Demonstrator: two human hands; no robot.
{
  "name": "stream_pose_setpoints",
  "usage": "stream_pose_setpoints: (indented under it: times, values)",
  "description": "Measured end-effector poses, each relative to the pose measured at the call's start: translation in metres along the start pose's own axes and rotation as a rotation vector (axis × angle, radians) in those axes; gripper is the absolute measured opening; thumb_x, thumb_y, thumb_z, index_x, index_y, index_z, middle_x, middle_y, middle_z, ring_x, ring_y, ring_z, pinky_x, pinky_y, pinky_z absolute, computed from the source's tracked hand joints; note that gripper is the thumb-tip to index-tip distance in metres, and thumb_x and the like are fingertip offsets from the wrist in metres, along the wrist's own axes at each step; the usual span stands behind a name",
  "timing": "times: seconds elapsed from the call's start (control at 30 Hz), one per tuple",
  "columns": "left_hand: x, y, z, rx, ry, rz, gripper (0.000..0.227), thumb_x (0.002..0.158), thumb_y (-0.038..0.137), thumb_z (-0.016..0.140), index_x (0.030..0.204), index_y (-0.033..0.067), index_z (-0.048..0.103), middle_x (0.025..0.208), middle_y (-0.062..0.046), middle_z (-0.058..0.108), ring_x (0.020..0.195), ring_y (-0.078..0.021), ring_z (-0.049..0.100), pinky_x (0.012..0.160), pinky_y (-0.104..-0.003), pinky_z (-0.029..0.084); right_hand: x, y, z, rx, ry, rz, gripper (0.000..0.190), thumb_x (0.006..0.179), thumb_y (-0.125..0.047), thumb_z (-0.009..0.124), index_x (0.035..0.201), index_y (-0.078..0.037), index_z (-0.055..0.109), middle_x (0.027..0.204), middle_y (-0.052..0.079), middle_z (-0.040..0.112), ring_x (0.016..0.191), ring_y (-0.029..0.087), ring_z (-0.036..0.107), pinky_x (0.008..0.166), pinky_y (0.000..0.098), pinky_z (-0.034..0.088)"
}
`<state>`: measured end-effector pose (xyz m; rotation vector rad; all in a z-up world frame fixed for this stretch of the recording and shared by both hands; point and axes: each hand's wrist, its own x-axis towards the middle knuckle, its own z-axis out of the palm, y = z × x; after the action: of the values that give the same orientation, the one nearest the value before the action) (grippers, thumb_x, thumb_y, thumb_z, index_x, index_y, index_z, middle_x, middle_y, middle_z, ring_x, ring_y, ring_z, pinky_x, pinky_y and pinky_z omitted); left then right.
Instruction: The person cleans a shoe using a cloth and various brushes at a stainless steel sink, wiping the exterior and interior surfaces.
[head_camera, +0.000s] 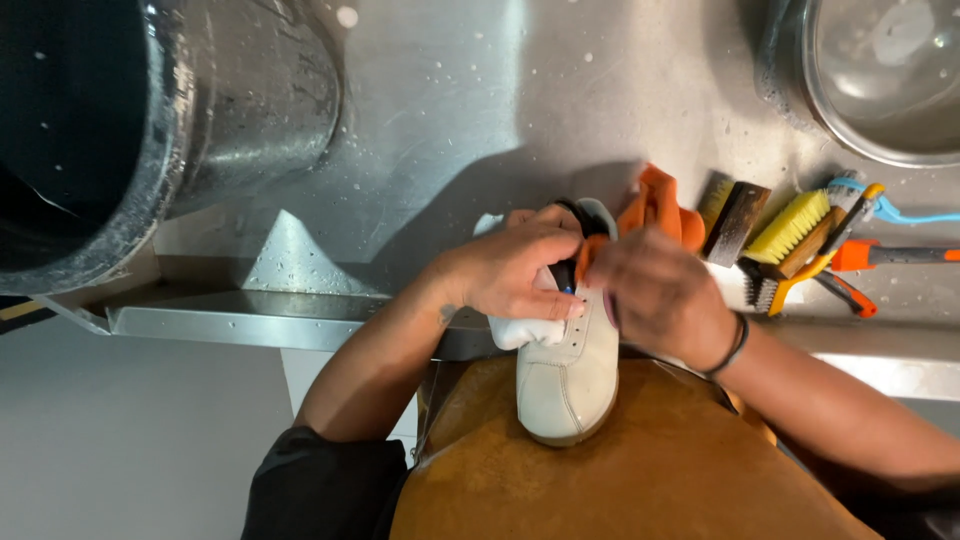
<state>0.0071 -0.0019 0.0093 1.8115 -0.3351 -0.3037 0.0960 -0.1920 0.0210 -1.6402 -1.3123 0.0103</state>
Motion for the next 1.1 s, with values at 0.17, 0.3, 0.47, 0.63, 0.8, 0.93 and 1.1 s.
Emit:
stream_pose_setpoints:
  times: [0.17,0.3,0.47,0.63,0.8,0.93,1.1]
  values:
    - [0.0,-0.003,0.003,-0.025,0.015,-0.007,0.041,0.084,0.044,0.068,0.091,0.0058,0.055,0.092,-0.011,0.057,0.111,-0.0282,0.048,0.097,-0.041,0.026,0.01,0.001,-0.005,0.029,-0.017,0.016,0.016,0.085,0.016,0.059,0.08,0.006,0.07,0.078,0.016,0.063,0.07,0.029,0.061,0.066,0.0365,0.053]
    - [-0.004,-0.004,0.004,-0.06,0.006,-0.024,0.042,0.083,0.045,0.07,0.083,0.0054,0.056,0.086,-0.012,0.057,0.112,-0.0301,0.048,0.1,-0.039,0.028,0.011,-0.015,-0.005,0.056,-0.073,0.048,0.022,0.087,0.008,0.054,0.084,-0.003,0.073,0.081,0.008,0.065,0.069,0.028,0.062,0.063,0.0341,0.053]
    - [-0.006,-0.011,0.007,-0.007,0.008,-0.033,0.037,0.083,0.046,0.069,0.086,0.0114,0.057,0.089,-0.007,0.058,0.115,-0.027,0.048,0.099,-0.039,0.027,-0.004,-0.004,-0.003,0.076,-0.055,0.011,0.027,0.083,0.012,0.051,0.084,-0.003,0.074,0.077,0.011,0.063,0.069,0.03,0.061,0.061,0.0391,0.053]
    - [-0.004,-0.009,0.006,-0.01,-0.006,-0.053,0.037,0.085,0.047,0.066,0.091,0.0114,0.056,0.091,-0.007,0.059,0.117,-0.0261,0.048,0.101,-0.039,0.026,-0.005,0.014,-0.011,0.101,-0.038,0.118,0.021,0.089,0.011,0.054,0.086,-0.001,0.071,0.079,0.011,0.064,0.069,0.031,0.063,0.062,0.0387,0.054]
    - [-0.008,-0.004,0.011,-0.017,0.01,-0.168,0.042,0.087,0.051,0.063,0.101,0.0117,0.057,0.097,-0.007,0.059,0.121,-0.0251,0.047,0.103,-0.041,0.022,-0.008,0.01,-0.017,0.109,0.028,0.311,0.014,0.096,0.004,0.059,0.088,0.0,0.07,0.079,0.009,0.064,0.062,0.028,0.06,0.059,0.0357,0.051]
    - [0.0,0.012,0.005,0.011,0.025,-0.193,0.037,0.094,0.045,0.054,0.098,0.0081,0.054,0.094,-0.013,0.058,0.117,-0.0308,0.049,0.101,-0.042,0.023,-0.017,0.012,0.001,0.062,0.027,0.265,0.012,0.089,-0.001,0.064,0.082,-0.008,0.07,0.082,0.004,0.067,0.071,0.026,0.065,0.061,0.0337,0.052]
    - [0.002,0.013,0.006,0.015,0.009,-0.171,0.036,0.094,0.045,0.052,0.095,0.0088,0.053,0.09,-0.012,0.058,0.117,-0.0287,0.048,0.102,-0.042,0.021,-0.007,0.001,-0.004,0.056,0.019,0.179,0.021,0.087,0.005,0.057,0.085,-0.01,0.071,0.081,0.005,0.065,0.071,0.026,0.064,0.063,0.0339,0.052]
